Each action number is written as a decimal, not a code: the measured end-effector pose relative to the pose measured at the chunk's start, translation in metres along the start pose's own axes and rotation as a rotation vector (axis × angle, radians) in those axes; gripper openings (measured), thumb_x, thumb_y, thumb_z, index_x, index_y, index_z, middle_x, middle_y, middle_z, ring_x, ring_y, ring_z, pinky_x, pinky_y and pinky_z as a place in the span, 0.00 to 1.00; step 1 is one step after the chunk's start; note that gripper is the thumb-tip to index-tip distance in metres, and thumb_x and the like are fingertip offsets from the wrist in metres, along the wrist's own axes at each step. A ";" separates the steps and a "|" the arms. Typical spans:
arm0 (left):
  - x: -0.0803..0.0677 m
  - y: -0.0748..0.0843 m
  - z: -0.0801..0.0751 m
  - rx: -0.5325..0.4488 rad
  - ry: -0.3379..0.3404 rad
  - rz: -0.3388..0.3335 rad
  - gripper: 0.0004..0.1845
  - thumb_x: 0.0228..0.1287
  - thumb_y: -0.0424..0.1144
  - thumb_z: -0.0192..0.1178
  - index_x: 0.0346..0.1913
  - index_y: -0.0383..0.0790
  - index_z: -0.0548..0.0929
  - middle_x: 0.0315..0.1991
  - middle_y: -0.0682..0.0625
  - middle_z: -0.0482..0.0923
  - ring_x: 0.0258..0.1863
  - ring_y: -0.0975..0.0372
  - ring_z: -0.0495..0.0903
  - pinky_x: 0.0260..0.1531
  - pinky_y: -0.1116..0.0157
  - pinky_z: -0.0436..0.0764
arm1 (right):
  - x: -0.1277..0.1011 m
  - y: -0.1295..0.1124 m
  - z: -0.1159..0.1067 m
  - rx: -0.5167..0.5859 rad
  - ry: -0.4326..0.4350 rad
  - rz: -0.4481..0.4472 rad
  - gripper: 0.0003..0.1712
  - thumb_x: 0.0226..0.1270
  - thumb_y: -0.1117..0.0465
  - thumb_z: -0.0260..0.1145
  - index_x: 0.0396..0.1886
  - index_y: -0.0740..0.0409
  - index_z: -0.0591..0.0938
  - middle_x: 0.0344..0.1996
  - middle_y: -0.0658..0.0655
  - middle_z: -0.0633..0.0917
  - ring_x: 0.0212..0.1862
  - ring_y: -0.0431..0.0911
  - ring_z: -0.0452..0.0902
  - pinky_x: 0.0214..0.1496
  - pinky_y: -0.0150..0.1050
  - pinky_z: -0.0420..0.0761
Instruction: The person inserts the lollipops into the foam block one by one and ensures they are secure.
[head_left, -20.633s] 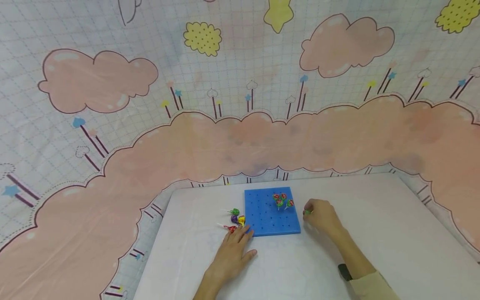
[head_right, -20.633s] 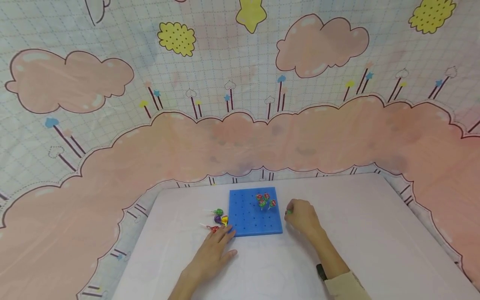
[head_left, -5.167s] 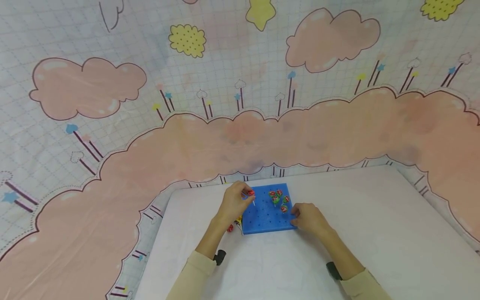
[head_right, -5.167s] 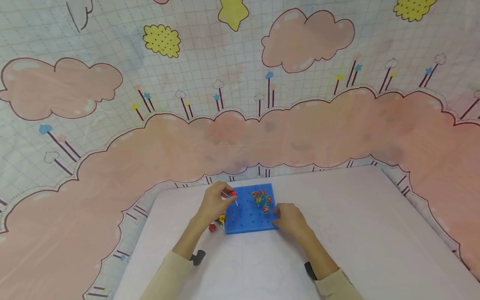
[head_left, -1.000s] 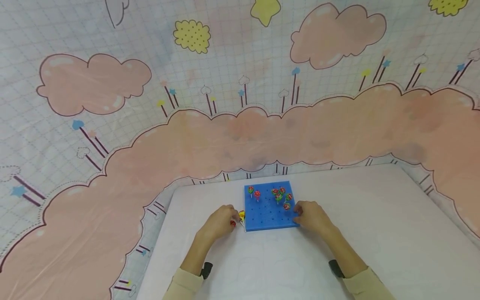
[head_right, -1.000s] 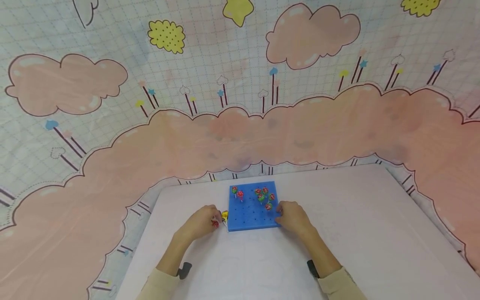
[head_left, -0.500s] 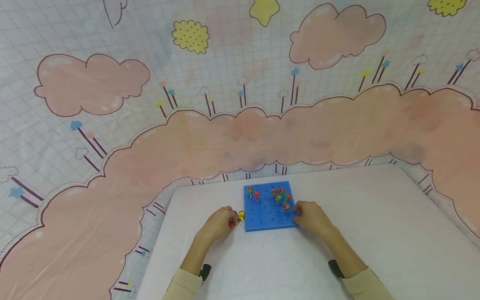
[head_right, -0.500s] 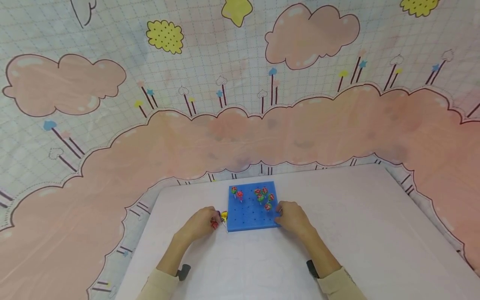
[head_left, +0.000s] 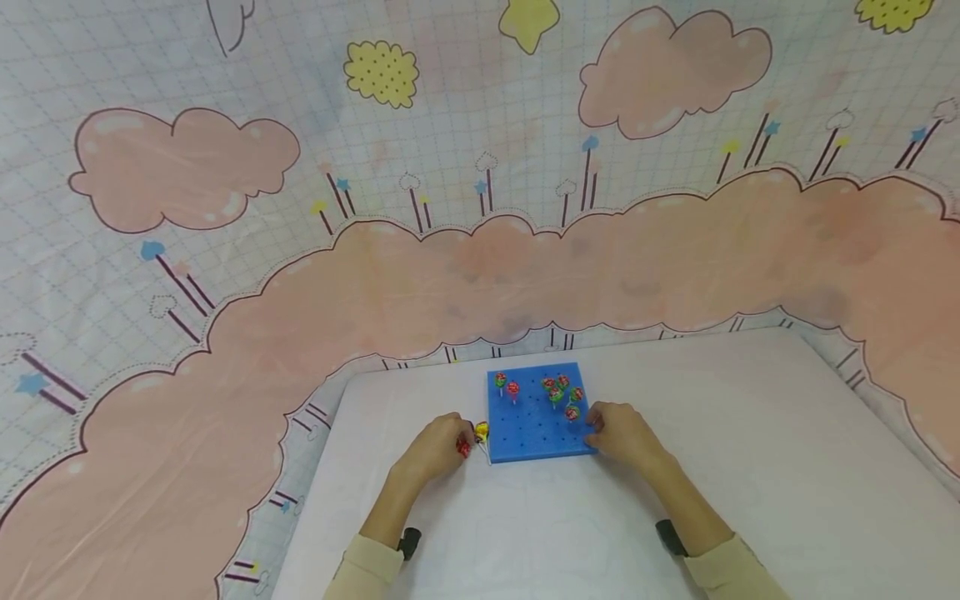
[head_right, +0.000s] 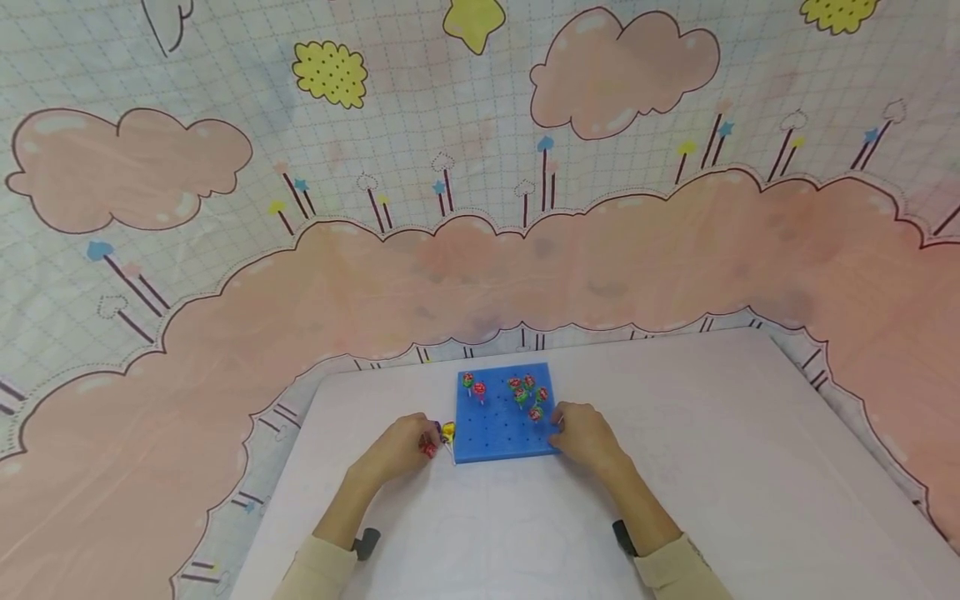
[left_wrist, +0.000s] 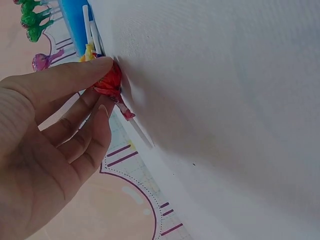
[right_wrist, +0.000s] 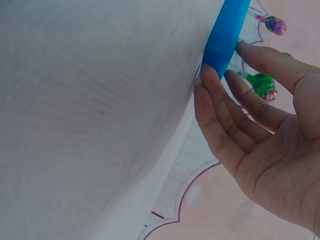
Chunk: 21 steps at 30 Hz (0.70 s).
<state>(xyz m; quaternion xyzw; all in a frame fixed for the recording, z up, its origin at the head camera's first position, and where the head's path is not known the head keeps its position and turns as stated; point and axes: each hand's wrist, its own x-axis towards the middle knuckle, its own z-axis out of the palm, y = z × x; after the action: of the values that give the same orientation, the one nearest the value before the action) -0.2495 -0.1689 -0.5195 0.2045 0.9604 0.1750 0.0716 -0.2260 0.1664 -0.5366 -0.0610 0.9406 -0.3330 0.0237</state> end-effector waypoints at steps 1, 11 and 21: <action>0.000 0.000 0.000 0.000 0.000 0.000 0.10 0.58 0.23 0.72 0.40 0.40 0.91 0.36 0.52 0.79 0.39 0.58 0.79 0.55 0.54 0.85 | 0.000 0.000 0.000 0.001 0.001 0.001 0.13 0.62 0.65 0.77 0.45 0.62 0.87 0.32 0.53 0.84 0.36 0.46 0.79 0.42 0.44 0.85; -0.001 -0.003 -0.003 -0.038 -0.004 -0.024 0.09 0.59 0.26 0.73 0.39 0.42 0.88 0.34 0.53 0.78 0.38 0.59 0.76 0.50 0.57 0.86 | 0.000 0.000 0.000 0.005 -0.003 0.007 0.12 0.63 0.65 0.77 0.45 0.62 0.86 0.32 0.53 0.84 0.35 0.45 0.79 0.40 0.43 0.85; -0.002 -0.001 -0.014 -0.044 0.053 0.030 0.09 0.58 0.27 0.73 0.39 0.41 0.86 0.33 0.53 0.76 0.35 0.60 0.75 0.41 0.63 0.83 | 0.001 0.000 0.000 0.002 -0.009 0.010 0.13 0.62 0.65 0.77 0.45 0.62 0.86 0.32 0.53 0.84 0.35 0.46 0.79 0.40 0.44 0.85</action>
<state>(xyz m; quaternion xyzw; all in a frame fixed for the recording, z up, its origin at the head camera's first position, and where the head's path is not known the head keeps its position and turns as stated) -0.2505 -0.1748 -0.5069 0.2124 0.9548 0.2024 0.0479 -0.2271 0.1664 -0.5371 -0.0578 0.9404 -0.3338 0.0297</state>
